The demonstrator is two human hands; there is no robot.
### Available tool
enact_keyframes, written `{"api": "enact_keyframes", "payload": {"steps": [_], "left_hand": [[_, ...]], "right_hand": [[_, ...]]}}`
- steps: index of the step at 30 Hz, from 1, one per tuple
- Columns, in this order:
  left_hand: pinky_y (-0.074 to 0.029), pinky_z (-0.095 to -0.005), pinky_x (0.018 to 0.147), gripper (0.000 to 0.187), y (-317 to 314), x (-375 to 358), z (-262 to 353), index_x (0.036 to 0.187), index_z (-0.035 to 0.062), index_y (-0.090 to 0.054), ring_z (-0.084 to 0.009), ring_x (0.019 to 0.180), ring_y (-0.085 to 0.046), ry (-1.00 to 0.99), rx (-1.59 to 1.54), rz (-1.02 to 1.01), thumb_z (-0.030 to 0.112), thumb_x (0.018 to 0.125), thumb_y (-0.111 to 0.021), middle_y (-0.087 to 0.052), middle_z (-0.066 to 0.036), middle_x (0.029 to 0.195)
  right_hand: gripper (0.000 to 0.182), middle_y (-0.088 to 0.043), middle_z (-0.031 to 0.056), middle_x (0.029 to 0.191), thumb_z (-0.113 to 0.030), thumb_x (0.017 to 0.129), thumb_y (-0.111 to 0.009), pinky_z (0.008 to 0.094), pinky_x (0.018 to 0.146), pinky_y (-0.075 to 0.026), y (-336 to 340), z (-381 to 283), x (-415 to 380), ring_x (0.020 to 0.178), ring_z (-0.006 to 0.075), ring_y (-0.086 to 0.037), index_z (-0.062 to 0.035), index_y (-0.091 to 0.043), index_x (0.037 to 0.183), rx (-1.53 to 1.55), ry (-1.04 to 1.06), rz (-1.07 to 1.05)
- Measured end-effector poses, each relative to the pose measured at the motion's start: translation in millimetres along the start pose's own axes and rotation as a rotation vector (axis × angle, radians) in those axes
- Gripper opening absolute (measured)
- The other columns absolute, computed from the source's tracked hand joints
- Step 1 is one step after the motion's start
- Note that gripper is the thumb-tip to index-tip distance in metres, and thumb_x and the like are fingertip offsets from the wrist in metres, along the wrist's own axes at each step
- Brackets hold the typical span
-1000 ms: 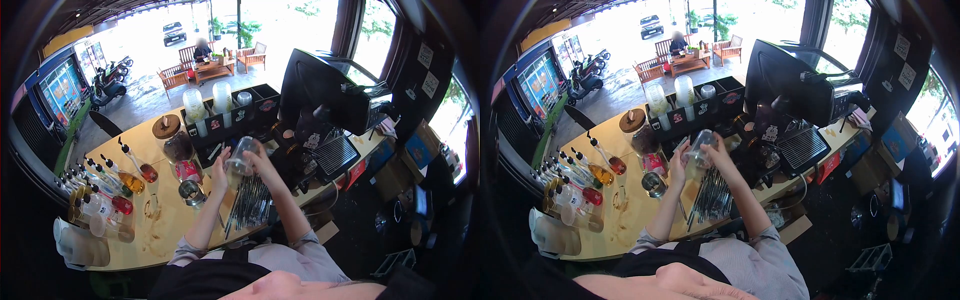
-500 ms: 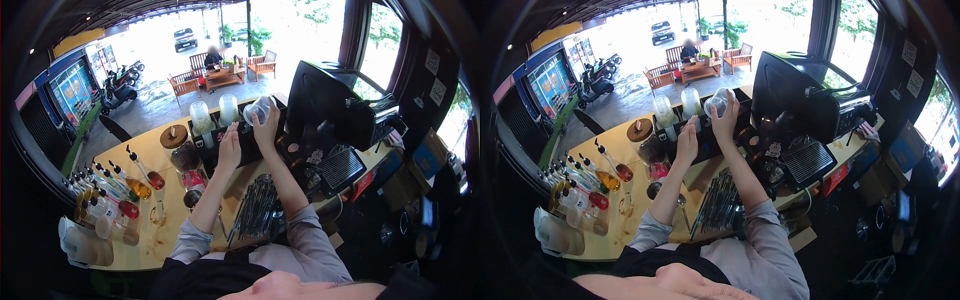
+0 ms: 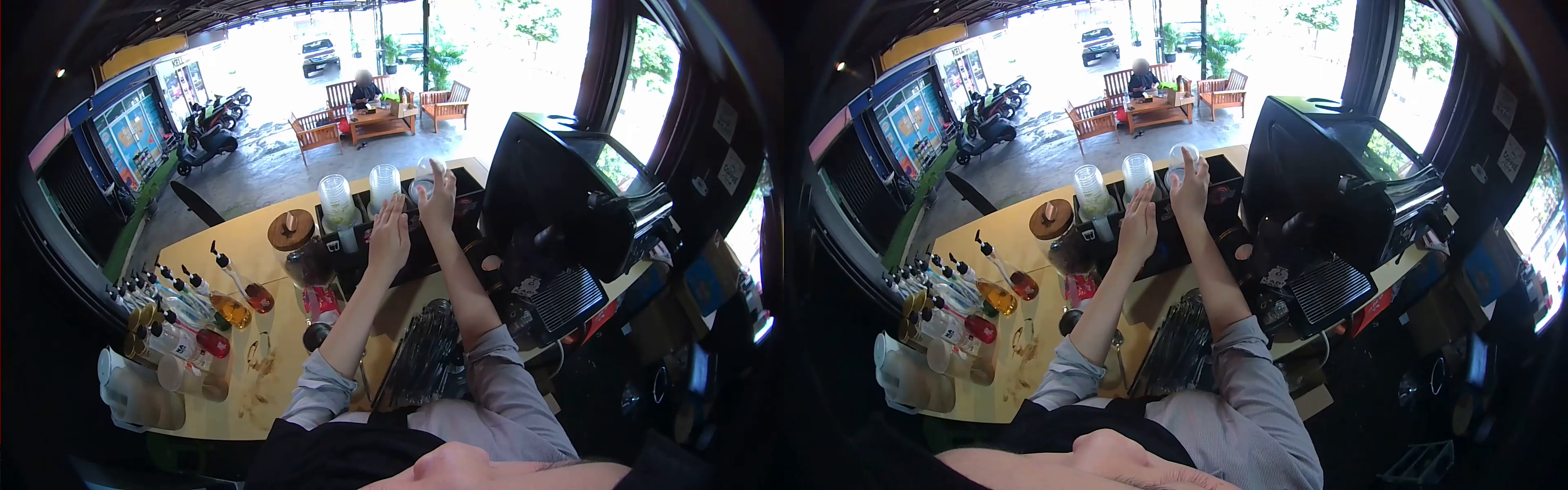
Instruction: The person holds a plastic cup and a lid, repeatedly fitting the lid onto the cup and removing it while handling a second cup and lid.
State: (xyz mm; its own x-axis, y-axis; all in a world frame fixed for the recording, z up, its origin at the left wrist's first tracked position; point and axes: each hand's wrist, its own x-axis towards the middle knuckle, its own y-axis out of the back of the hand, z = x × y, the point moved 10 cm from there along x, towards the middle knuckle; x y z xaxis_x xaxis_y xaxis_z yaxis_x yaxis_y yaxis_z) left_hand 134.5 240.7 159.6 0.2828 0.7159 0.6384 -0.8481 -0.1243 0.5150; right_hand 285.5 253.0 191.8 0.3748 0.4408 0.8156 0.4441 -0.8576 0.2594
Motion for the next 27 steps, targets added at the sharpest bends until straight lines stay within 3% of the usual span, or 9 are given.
{"api": "enact_keyframes", "payload": {"steps": [2, 4, 6, 7, 10, 17, 22, 24, 27], "left_hand": [[-0.025, -0.0534, 0.117, 0.047, -6, 6, -3, 0.148, 0.0076, -0.042, -0.0382, 0.145, -0.031, -0.015, 0.018, 0.009, 0.028, 0.106, -0.034, -0.041, -0.020, 0.151], [-0.025, -0.0540, 0.117, 0.047, -9, 10, 0, 0.148, 0.0080, -0.042, -0.0381, 0.145, -0.030, -0.028, 0.036, 0.017, 0.028, 0.105, -0.034, -0.041, -0.020, 0.152], [-0.025, -0.0544, 0.117, 0.047, -14, 9, 1, 0.147, 0.0083, -0.043, -0.0370, 0.146, -0.029, -0.019, 0.067, 0.012, 0.027, 0.105, -0.035, -0.040, -0.019, 0.152], [-0.025, -0.0544, 0.117, 0.047, -16, 10, 1, 0.147, 0.0083, -0.043, -0.0370, 0.146, -0.029, -0.015, 0.064, 0.010, 0.027, 0.105, -0.035, -0.040, -0.019, 0.152], [-0.025, -0.0549, 0.117, 0.047, -19, 6, 0, 0.147, 0.0084, -0.044, -0.0353, 0.147, -0.028, 0.000, 0.085, 0.016, 0.027, 0.105, -0.036, -0.041, -0.017, 0.153], [-0.024, -0.0540, 0.118, 0.046, -19, -2, 1, 0.148, 0.0121, -0.043, -0.0350, 0.146, -0.031, -0.019, 0.118, 0.007, 0.027, 0.105, -0.035, -0.040, -0.016, 0.154], [-0.027, -0.0495, 0.117, 0.047, -17, -15, 4, 0.150, 0.0125, -0.040, -0.0398, 0.143, -0.033, -0.053, 0.136, 0.007, 0.027, 0.106, -0.033, -0.041, -0.019, 0.152], [-0.028, -0.0486, 0.117, 0.047, -15, -25, 8, 0.150, 0.0123, -0.039, -0.0410, 0.143, -0.033, -0.046, 0.129, 0.002, 0.027, 0.106, -0.033, -0.041, -0.020, 0.151], [-0.027, -0.0508, 0.116, 0.049, -12, -37, 11, 0.151, 0.0119, -0.038, -0.0416, 0.143, -0.032, -0.041, 0.065, -0.007, 0.028, 0.106, -0.033, -0.040, -0.020, 0.152]], "right_hand": [[0.069, -0.046, 0.0263, 0.133, -0.011, 0.084, -0.071, 0.0470, 0.102, -0.045, -18, 17, -6, 0.128, 0.0431, -0.046, -0.0199, -0.042, 0.146, -0.056, -0.105, -0.165], [0.060, -0.046, 0.0255, 0.138, -0.019, 0.086, -0.069, 0.0471, 0.105, -0.042, -25, 28, -14, 0.131, 0.0423, -0.045, -0.0173, -0.048, 0.142, -0.100, -0.125, -0.196], [0.050, -0.041, 0.0191, 0.149, -0.026, 0.090, -0.061, 0.0481, 0.113, -0.032, -26, 19, -20, 0.137, 0.0393, -0.041, -0.0155, -0.054, 0.139, -0.334, 0.066, -0.121], [0.049, -0.037, 0.0089, 0.157, -0.034, 0.096, -0.048, 0.0542, 0.119, -0.018, -36, 26, -24, 0.144, 0.0322, -0.034, -0.0109, -0.055, 0.138, -0.378, 0.052, -0.180], [0.049, -0.041, 0.0072, 0.155, -0.036, 0.099, -0.042, 0.0605, 0.118, -0.012, -52, 43, -30, 0.144, 0.0299, -0.034, -0.0142, -0.054, 0.141, -0.442, -0.022, -0.351], [0.049, -0.042, 0.0084, 0.154, -0.036, 0.100, -0.040, 0.0652, 0.117, -0.007, -43, 38, -30, 0.145, 0.0311, -0.034, -0.0169, -0.051, 0.143, -0.470, -0.030, -0.423], [0.050, -0.038, 0.0081, 0.156, -0.039, 0.101, -0.038, 0.0655, 0.117, -0.005, -43, 32, -26, 0.148, 0.0326, -0.026, -0.0166, -0.051, 0.143, -0.478, -0.060, -0.435], [0.055, -0.031, 0.0093, 0.160, -0.042, 0.101, -0.035, 0.0648, 0.118, -0.004, -45, 37, -32, 0.150, 0.0336, -0.020, -0.0135, -0.044, 0.148, -0.482, -0.102, -0.530], [0.069, -0.014, 0.0167, 0.164, -0.048, 0.102, -0.033, 0.0635, 0.118, -0.003, -33, 23, -40, 0.152, 0.0360, -0.006, -0.0058, -0.022, 0.156, -0.488, -0.067, -0.430]]}}
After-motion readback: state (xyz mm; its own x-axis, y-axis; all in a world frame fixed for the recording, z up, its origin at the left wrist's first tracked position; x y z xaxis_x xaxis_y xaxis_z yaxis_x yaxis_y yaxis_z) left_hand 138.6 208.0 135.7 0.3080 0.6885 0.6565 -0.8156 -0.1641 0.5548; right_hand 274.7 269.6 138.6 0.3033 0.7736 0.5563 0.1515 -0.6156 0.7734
